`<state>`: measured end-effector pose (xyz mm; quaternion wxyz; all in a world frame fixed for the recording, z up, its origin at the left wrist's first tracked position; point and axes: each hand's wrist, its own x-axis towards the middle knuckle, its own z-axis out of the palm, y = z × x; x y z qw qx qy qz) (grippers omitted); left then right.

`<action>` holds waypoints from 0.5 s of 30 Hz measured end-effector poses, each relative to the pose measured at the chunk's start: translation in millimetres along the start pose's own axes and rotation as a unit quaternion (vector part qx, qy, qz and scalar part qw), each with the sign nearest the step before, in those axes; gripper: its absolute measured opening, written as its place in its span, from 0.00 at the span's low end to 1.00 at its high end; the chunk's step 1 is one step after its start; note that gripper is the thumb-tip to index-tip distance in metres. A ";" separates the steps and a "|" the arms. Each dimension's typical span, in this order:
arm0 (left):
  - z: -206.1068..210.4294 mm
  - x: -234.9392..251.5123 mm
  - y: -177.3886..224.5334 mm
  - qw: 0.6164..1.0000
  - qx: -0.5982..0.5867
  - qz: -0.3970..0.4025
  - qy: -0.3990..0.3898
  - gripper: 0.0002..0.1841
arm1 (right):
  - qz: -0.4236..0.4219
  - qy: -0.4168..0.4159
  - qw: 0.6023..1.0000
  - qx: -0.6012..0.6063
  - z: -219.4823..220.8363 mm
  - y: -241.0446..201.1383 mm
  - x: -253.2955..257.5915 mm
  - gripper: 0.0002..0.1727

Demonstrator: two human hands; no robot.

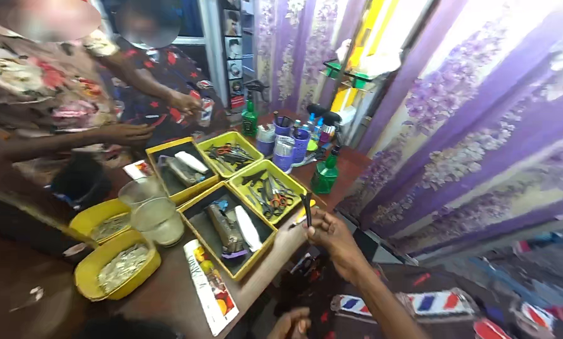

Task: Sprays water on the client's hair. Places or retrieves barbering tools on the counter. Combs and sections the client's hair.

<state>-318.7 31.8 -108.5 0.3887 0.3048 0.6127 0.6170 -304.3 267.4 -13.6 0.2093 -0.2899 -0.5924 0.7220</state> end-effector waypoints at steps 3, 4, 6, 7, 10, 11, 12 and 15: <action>34.0 23.0 41.7 0.997 0.010 0.054 -0.053 0.19 | -0.029 0.054 0.996 0.063 -29.4 -2.9 -90.3 0.25; 49.9 26.2 51.3 0.994 -0.001 0.073 -0.085 0.19 | -0.049 0.084 0.993 0.070 -39.3 -0.4 -117.8 0.22; 87.4 25.1 63.0 0.985 -0.016 0.102 -0.141 0.17 | -0.075 0.149 0.982 0.087 -57.7 5.2 -169.1 0.17; 106.6 20.9 66.1 0.979 -0.017 0.117 -0.165 0.16 | -0.085 0.183 0.975 0.091 -66.3 7.9 -193.6 0.16; 163.6 -0.9 68.7 0.957 -0.012 0.174 -0.230 0.09 | -0.106 0.269 0.953 0.091 -91.9 8.5 -265.9 0.14; 180.5 -10.9 69.5 0.948 -0.005 0.183 -0.261 0.07 | -0.114 0.292 0.945 0.089 -101.0 6.0 -290.9 0.15; 195.9 -21.8 70.3 0.937 0.010 0.189 -0.295 0.07 | -0.127 0.310 0.938 0.085 -110.5 2.9 -317.3 0.18; 234.1 -58.0 73.9 0.891 0.102 0.233 -0.377 0.09 | -0.172 0.354 0.917 0.060 -141.8 -7.3 -405.3 0.32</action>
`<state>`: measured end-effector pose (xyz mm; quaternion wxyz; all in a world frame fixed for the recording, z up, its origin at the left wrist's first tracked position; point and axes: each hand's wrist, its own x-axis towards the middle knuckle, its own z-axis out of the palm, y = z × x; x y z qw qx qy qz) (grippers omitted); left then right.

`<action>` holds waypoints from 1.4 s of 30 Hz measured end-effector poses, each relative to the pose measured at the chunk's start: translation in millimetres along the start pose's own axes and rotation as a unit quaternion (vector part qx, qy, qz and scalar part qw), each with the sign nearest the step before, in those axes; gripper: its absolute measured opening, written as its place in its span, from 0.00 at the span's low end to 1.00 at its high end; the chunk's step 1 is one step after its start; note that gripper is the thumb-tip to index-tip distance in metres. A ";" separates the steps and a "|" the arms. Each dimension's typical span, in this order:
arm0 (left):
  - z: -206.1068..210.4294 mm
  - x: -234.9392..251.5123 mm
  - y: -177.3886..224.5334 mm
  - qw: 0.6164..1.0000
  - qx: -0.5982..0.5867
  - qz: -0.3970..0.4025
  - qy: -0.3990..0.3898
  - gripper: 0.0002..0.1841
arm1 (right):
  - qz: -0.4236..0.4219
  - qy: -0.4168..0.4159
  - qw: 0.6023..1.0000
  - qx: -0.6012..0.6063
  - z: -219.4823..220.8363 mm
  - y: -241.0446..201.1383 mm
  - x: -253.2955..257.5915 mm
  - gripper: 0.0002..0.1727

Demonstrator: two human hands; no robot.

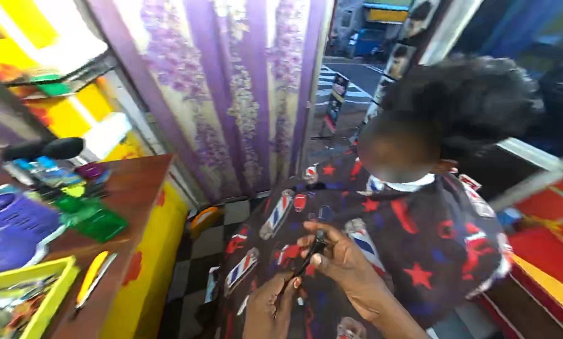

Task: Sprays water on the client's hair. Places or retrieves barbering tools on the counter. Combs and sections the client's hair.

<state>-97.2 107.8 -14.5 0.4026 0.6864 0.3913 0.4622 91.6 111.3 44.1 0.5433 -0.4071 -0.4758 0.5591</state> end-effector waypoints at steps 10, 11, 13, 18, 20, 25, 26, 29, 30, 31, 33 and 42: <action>116.4 18.6 73.6 0.951 0.259 0.091 -0.139 0.13 | -0.021 -0.029 0.977 -0.211 -187.6 -60.5 -99.9 0.22; 121.4 22.8 82.6 0.942 0.284 0.105 -0.146 0.14 | -0.024 -0.032 0.974 -0.224 -196.9 -62.4 -104.5 0.21; 129.4 33.9 99.5 0.921 0.328 0.134 -0.165 0.14 | -0.022 -0.038 0.969 -0.244 -212.7 -66.8 -111.6 0.19; 143.5 73.2 126.3 0.874 0.359 0.216 -0.247 0.14 | -0.011 -0.002 0.962 -0.271 -238.8 -80.0 -126.8 0.17; 147.9 91.9 135.6 0.856 0.346 0.261 -0.281 0.14 | -0.029 0.034 0.967 -0.253 -249.5 -88.4 -138.5 0.16; 154.5 144.8 156.2 0.722 0.367 0.438 -0.391 0.21 | -0.056 0.215 0.961 -0.167 -282.2 -102.3 -175.6 0.18; 156.7 154.4 159.1 0.682 0.370 0.479 -0.409 0.22 | -0.052 0.254 0.956 -0.141 -285.9 -100.7 -181.6 0.17; 172.4 182.0 176.3 0.580 0.368 0.572 -0.449 0.25 | -0.038 0.329 0.939 -0.087 -292.9 -92.9 -192.4 0.18; 177.5 188.7 184.2 0.555 0.372 0.582 -0.463 0.27 | -0.031 0.339 0.937 -0.075 -292.7 -89.9 -194.0 0.18; 182.7 195.3 193.0 0.533 0.381 0.585 -0.479 0.28 | -0.027 0.340 0.938 -0.065 -292.9 -87.1 -194.1 0.18; 195.5 209.1 206.9 0.492 0.404 0.587 -0.500 0.31 | -0.027 0.334 0.941 -0.048 -298.2 -82.8 -190.0 0.19; 255.9 244.2 244.7 0.382 0.486 0.503 -0.604 0.41 | -0.050 0.273 0.961 0.010 -346.9 -75.2 -153.3 0.21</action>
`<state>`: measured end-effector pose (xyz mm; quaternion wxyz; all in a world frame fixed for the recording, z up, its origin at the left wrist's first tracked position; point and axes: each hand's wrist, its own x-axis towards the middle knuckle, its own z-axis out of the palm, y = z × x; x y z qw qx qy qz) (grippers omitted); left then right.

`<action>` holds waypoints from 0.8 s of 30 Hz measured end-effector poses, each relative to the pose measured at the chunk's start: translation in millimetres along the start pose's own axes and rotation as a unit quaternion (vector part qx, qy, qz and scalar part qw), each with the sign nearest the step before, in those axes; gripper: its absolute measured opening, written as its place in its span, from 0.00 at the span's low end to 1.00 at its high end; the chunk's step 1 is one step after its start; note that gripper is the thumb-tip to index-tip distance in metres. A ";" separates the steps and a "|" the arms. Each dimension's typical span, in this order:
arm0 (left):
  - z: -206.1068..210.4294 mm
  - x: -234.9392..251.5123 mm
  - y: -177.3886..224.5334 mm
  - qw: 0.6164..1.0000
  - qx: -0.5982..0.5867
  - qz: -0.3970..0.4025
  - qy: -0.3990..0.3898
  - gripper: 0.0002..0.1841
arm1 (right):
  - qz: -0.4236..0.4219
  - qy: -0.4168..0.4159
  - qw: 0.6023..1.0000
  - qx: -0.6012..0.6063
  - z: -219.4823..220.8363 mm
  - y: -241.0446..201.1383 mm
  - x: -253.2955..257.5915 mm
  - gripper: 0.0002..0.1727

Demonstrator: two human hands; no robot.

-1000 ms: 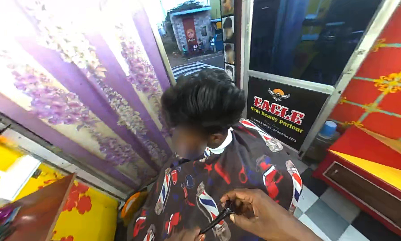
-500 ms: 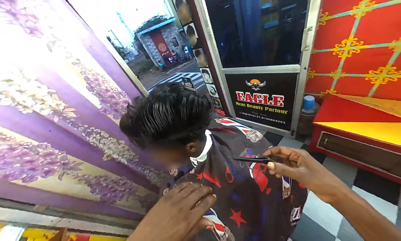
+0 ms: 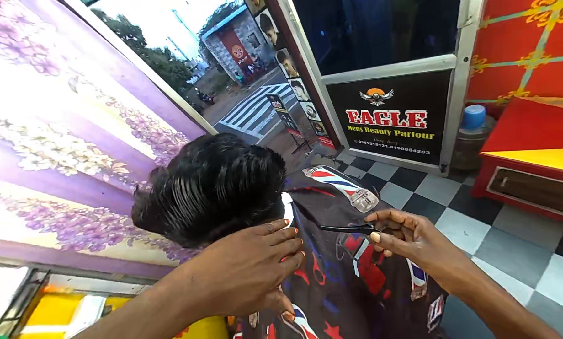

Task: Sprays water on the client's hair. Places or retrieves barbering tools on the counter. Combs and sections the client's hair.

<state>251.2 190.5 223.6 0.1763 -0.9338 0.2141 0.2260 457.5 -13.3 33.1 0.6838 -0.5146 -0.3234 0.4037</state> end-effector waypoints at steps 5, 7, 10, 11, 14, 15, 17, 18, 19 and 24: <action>-7.6 13.0 -17.0 0.997 -0.008 -0.030 -0.071 0.45 | 0.013 -0.019 0.999 0.041 -8.1 6.6 22.2 0.21; -8.1 15.9 -24.0 0.997 0.001 -0.041 -0.069 0.46 | 0.009 -0.029 0.998 0.047 -10.2 9.9 29.7 0.21; -11.4 19.9 -36.5 0.995 0.006 -0.059 -0.081 0.48 | 0.010 -0.040 0.998 0.051 -11.7 12.0 38.7 0.20; -13.1 20.3 -40.9 0.995 0.014 -0.064 -0.078 0.48 | 0.012 -0.041 0.998 0.053 -11.7 11.5 41.1 0.19; -18.5 17.8 -54.1 0.994 0.043 -0.082 -0.050 0.47 | 0.009 -0.049 0.997 0.055 -12.1 9.6 48.4 0.20; -20.5 16.0 -57.9 0.994 0.054 -0.086 -0.040 0.47 | 0.009 -0.053 0.997 0.055 -11.5 9.1 51.0 0.20; -24.9 12.5 -64.2 0.992 0.074 -0.094 -0.033 0.47 | 0.006 -0.058 0.997 0.052 -8.2 7.7 56.2 0.20; -26.6 10.8 -67.6 0.991 0.084 -0.099 -0.030 0.46 | 0.007 -0.060 0.997 0.051 -5.6 5.8 58.8 0.20; -28.4 8.8 -71.0 0.990 0.088 -0.106 -0.029 0.46 | 0.007 -0.064 0.997 0.051 -2.7 3.6 61.8 0.19; -35.4 -3.4 -91.6 0.990 0.078 -0.116 0.001 0.36 | 0.036 -0.123 0.986 0.104 18.0 -8.9 87.6 0.16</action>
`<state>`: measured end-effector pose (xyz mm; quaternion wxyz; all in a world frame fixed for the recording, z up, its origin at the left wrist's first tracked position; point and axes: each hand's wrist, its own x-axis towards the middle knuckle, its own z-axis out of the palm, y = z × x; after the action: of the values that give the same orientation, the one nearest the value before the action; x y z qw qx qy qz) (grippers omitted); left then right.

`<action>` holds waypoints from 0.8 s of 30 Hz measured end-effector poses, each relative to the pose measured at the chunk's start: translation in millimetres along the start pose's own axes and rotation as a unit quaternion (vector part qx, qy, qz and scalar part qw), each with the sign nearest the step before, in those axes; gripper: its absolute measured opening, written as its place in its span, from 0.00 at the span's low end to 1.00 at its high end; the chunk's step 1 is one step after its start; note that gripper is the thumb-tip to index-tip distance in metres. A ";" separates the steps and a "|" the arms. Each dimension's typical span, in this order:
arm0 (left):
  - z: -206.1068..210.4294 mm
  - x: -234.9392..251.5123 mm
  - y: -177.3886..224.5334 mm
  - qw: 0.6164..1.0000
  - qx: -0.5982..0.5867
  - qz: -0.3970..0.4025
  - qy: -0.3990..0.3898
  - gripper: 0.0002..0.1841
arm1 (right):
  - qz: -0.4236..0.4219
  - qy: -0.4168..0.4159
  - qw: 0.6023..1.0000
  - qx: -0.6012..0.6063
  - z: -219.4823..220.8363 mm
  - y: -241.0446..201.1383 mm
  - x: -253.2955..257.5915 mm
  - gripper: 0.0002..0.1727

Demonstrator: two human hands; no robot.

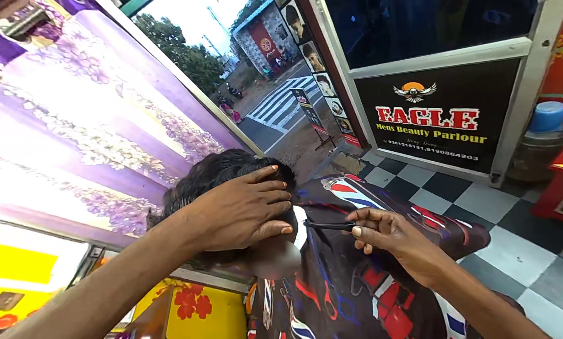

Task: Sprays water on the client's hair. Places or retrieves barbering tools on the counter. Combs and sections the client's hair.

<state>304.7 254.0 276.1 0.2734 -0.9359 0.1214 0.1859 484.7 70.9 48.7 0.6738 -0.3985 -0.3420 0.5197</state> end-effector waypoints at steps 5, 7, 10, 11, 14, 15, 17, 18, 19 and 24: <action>2.1 -9.3 -16.9 0.999 -0.012 -0.040 0.006 0.32 | 0.012 -0.035 0.999 0.020 9.9 -5.6 41.8 0.11; 3.4 -13.6 -20.2 0.998 -0.023 -0.062 0.009 0.31 | 0.025 -0.047 0.998 0.023 10.9 -6.1 57.2 0.10; 7.1 -20.5 -26.3 0.996 -0.039 -0.085 0.008 0.30 | 0.039 -0.081 0.996 0.025 10.3 -5.6 77.9 0.10; 8.9 -22.9 -28.6 0.995 -0.050 -0.091 0.011 0.29 | 0.045 -0.096 0.994 0.025 9.2 -5.3 84.2 0.11; 12.5 -28.5 -33.1 0.989 -0.095 -0.106 0.027 0.28 | 0.049 -0.145 0.988 0.011 3.5 -2.8 102.8 0.12; 13.0 -30.2 -34.1 0.987 -0.111 -0.112 0.022 0.28 | 0.047 -0.160 0.986 0.005 1.6 -1.9 108.4 0.12; 15.8 -33.5 -35.3 0.984 -0.131 -0.116 0.027 0.28 | 0.048 -0.192 0.980 -0.006 -0.9 -0.8 117.7 0.13; 17.1 -34.8 -35.5 0.983 -0.139 -0.116 0.030 0.28 | 0.053 -0.203 0.978 -0.012 -1.1 -0.7 121.4 0.13; 18.3 -35.6 -35.6 0.982 -0.145 -0.114 0.031 0.28 | 0.061 -0.208 0.976 -0.019 -0.7 -0.8 124.4 0.12; 24.0 -40.1 -36.0 0.981 -0.157 -0.103 0.045 0.27 | 0.092 -0.232 0.968 -0.035 2.4 8.4 138.0 0.12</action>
<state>273.6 302.0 290.8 0.1349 -0.9822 0.0057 0.1307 510.2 206.7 48.8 0.5112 -0.3202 -0.4684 0.6456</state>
